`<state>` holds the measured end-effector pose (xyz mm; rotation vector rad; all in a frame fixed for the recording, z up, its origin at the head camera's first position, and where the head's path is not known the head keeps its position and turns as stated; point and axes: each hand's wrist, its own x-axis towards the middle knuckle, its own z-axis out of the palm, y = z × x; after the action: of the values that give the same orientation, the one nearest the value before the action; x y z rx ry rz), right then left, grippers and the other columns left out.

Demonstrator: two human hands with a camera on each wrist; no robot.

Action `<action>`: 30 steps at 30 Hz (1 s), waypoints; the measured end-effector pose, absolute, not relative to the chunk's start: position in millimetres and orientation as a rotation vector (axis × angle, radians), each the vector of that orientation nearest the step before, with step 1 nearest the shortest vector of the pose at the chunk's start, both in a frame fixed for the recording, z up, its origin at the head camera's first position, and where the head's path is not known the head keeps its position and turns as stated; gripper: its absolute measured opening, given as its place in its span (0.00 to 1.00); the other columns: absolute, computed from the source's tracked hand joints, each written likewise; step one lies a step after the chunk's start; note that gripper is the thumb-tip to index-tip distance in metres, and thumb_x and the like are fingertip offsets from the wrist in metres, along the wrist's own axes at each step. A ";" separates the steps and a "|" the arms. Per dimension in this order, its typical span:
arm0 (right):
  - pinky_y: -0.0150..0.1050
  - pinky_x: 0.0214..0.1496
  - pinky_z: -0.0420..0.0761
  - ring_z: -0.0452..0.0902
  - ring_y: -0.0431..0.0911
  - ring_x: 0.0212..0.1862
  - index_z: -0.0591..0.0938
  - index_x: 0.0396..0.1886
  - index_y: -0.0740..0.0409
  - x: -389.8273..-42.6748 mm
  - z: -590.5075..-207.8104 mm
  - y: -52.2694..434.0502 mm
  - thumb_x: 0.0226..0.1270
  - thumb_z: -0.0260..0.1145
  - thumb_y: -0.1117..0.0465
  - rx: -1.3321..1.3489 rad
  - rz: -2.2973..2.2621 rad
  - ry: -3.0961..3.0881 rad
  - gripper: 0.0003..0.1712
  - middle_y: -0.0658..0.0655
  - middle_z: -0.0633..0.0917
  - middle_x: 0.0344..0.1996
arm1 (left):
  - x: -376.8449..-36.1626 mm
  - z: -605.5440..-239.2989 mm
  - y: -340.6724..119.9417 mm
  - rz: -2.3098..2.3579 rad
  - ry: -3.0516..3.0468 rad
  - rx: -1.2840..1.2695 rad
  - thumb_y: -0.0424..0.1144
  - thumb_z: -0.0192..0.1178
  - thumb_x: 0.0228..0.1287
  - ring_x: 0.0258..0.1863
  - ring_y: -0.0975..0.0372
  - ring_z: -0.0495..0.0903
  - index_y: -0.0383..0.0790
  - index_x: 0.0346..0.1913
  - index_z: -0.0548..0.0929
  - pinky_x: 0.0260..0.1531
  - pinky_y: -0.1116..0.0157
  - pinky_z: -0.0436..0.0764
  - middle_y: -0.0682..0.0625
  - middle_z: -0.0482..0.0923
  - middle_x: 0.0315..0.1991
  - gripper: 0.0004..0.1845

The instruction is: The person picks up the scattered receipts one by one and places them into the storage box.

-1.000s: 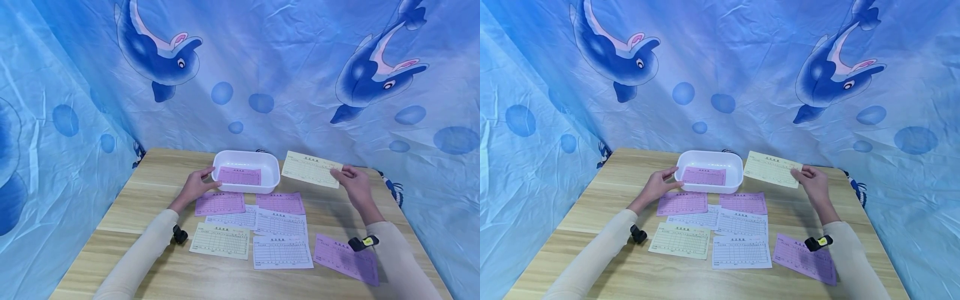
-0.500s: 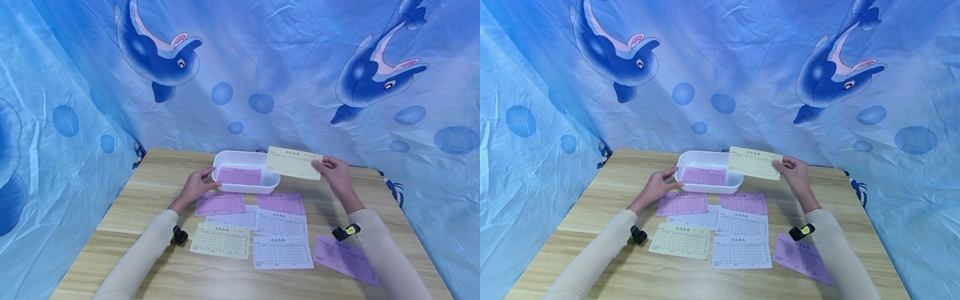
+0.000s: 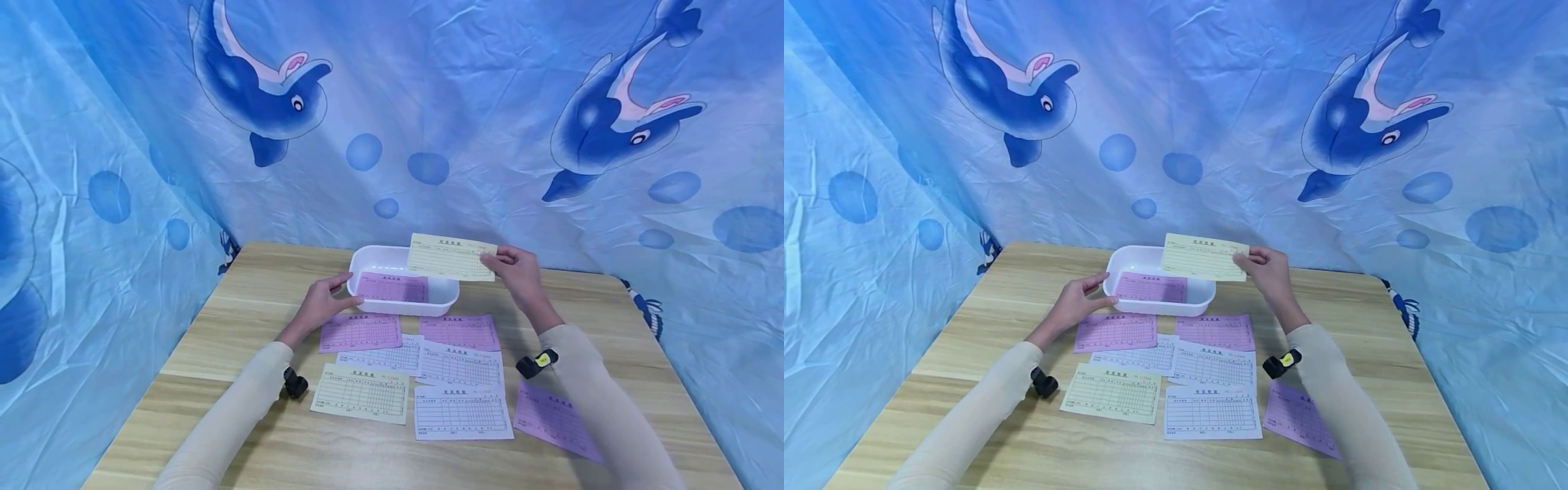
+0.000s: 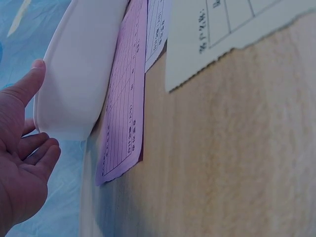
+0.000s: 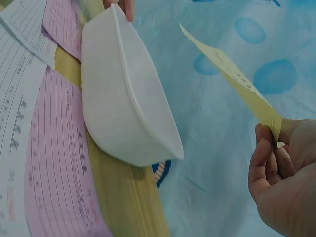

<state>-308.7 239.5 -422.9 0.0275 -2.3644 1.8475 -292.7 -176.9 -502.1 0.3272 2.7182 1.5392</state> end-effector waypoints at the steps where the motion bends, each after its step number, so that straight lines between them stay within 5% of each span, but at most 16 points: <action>1: 0.28 0.36 0.85 0.85 0.35 0.37 0.84 0.50 0.65 -310.8 -423.9 236.1 0.65 0.76 0.54 0.030 1.871 -2.353 0.22 0.40 0.89 0.32 | -293.0 -502.2 -177.0 1.542 2.714 0.327 0.52 0.76 0.58 0.70 0.43 0.71 0.38 0.72 0.73 0.70 0.49 0.74 0.41 0.70 0.73 0.42; 9: 0.28 0.36 0.86 0.85 0.37 0.36 0.84 0.49 0.66 -326.0 -426.9 205.7 0.63 0.77 0.58 0.001 1.948 -2.323 0.20 0.43 0.89 0.31 | -293.5 -502.7 -178.7 1.559 2.698 0.330 0.51 0.76 0.58 0.70 0.43 0.71 0.38 0.72 0.73 0.70 0.50 0.73 0.41 0.70 0.73 0.42; 20: 0.33 0.41 0.88 0.85 0.42 0.41 0.84 0.53 0.66 -337.4 -432.7 171.8 0.65 0.76 0.56 -0.052 1.907 -2.413 0.23 0.62 0.89 0.45 | -293.4 -501.6 -178.9 1.557 2.701 0.332 0.51 0.76 0.57 0.70 0.43 0.71 0.38 0.72 0.73 0.70 0.49 0.73 0.41 0.70 0.73 0.42; 30: 0.51 0.53 0.88 0.86 0.53 0.46 0.83 0.57 0.66 -341.7 -445.6 151.2 0.65 0.75 0.57 -0.090 1.870 -2.501 0.25 0.65 0.88 0.48 | -292.5 -501.4 -178.0 1.557 2.697 0.316 0.51 0.77 0.57 0.70 0.44 0.71 0.39 0.72 0.74 0.70 0.49 0.73 0.42 0.70 0.73 0.42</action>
<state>-341.7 151.2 -445.6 -0.0901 -2.5007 1.8700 -292.5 -178.0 -501.4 0.3160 2.6965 1.5573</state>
